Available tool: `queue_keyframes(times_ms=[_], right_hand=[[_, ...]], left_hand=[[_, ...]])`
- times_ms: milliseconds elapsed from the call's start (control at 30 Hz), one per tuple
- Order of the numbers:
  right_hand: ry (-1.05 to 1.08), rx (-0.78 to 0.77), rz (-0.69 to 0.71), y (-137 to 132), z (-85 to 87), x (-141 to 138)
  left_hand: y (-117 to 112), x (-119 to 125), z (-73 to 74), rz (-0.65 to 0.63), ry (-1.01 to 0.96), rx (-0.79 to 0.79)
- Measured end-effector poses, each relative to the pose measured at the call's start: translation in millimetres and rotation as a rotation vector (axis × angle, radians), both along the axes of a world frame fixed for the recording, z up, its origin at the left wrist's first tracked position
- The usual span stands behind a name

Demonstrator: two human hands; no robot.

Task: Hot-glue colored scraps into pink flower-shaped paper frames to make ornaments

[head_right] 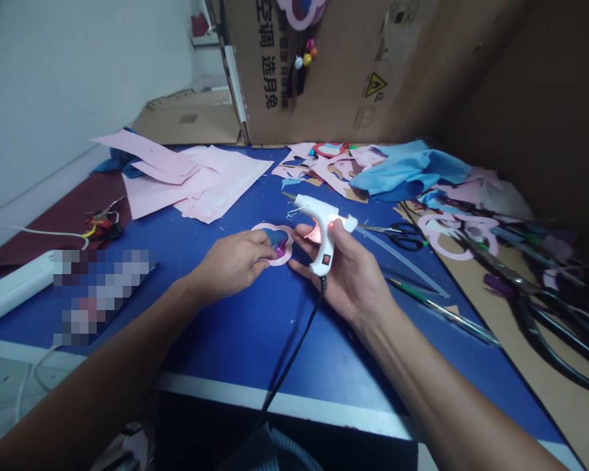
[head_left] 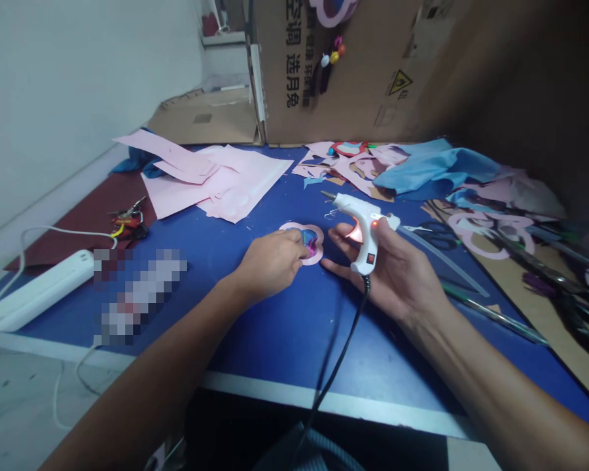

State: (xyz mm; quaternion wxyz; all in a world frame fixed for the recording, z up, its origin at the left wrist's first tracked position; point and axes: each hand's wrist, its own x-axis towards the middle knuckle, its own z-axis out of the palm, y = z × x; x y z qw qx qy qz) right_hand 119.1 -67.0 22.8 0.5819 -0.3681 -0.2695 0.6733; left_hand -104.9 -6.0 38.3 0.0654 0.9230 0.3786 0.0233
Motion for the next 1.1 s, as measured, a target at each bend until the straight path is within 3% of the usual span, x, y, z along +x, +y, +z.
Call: queue_keyframes(times_ms=[1100], right_hand=[[-0.048, -0.027, -0.042, -1.6, 1.5, -1.6]], left_hand=[[-5.9, 9.2, -0.8, 0.008, 0.084, 0.089]])
